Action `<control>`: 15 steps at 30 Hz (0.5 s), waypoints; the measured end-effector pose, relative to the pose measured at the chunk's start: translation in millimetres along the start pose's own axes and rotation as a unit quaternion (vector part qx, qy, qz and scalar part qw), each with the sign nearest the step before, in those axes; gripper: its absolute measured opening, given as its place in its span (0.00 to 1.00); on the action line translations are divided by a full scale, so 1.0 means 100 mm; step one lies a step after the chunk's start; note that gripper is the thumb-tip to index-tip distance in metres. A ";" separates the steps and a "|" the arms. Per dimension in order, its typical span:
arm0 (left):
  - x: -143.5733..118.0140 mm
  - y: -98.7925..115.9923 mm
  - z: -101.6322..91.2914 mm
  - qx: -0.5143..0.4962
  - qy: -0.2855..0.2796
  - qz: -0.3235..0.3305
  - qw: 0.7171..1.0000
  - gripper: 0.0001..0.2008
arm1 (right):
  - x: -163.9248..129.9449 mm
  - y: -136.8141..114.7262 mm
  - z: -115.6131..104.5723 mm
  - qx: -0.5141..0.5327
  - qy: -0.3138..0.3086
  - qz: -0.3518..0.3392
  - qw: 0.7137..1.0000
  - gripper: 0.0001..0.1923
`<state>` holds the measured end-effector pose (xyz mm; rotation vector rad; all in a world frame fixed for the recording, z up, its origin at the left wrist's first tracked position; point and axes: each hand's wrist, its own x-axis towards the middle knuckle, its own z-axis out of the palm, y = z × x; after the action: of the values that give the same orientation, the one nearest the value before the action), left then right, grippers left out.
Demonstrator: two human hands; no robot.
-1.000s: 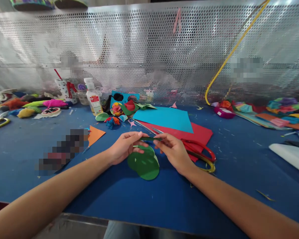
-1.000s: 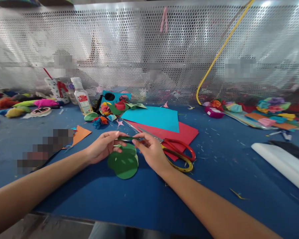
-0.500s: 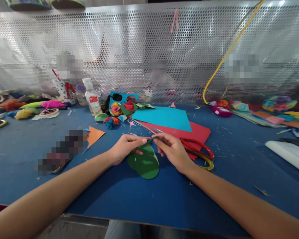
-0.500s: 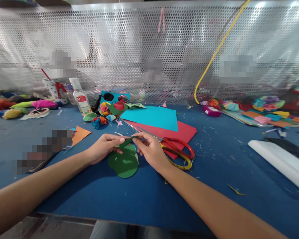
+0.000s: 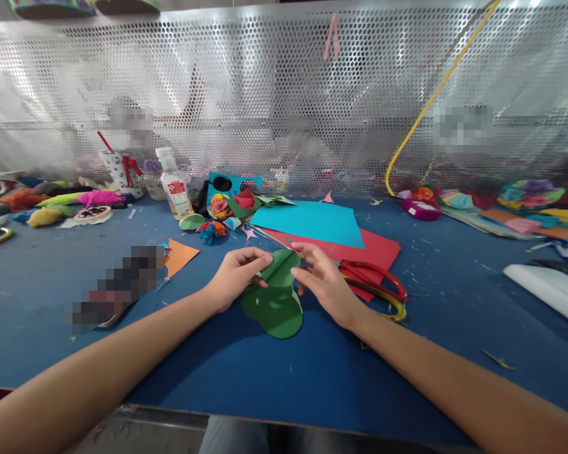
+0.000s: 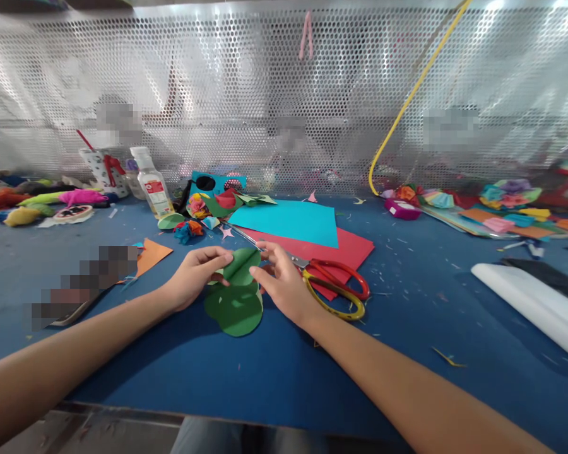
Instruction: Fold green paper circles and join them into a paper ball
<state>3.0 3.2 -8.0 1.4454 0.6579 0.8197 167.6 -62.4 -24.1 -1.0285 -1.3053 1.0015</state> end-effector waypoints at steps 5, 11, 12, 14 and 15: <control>0.03 -0.04 0.02 -0.045 0.055 0.012 0.997 0.08 | 0.03 0.05 -0.01 -0.019 0.018 -0.009 1.000 0.20; 0.01 -0.05 0.05 -0.023 0.056 0.006 0.998 0.11 | 0.03 0.05 -0.01 -0.069 0.030 -0.033 0.997 0.17; 0.00 -0.04 0.05 -0.022 0.046 0.002 0.999 0.13 | 0.02 0.05 -0.01 -0.076 0.030 -0.035 0.996 0.16; 0.00 -0.03 0.05 -0.021 0.037 -0.001 0.999 0.15 | 0.02 0.04 -0.01 -0.088 0.035 -0.039 0.995 0.16; -0.01 -0.03 0.05 -0.019 0.038 0.002 0.999 0.15 | 0.02 0.04 -0.01 -0.092 0.037 -0.038 0.994 0.16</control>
<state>7.1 -0.4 -10.9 1.3871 0.6924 0.8889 168.5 -59.9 -27.4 -1.1357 -1.3841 0.7886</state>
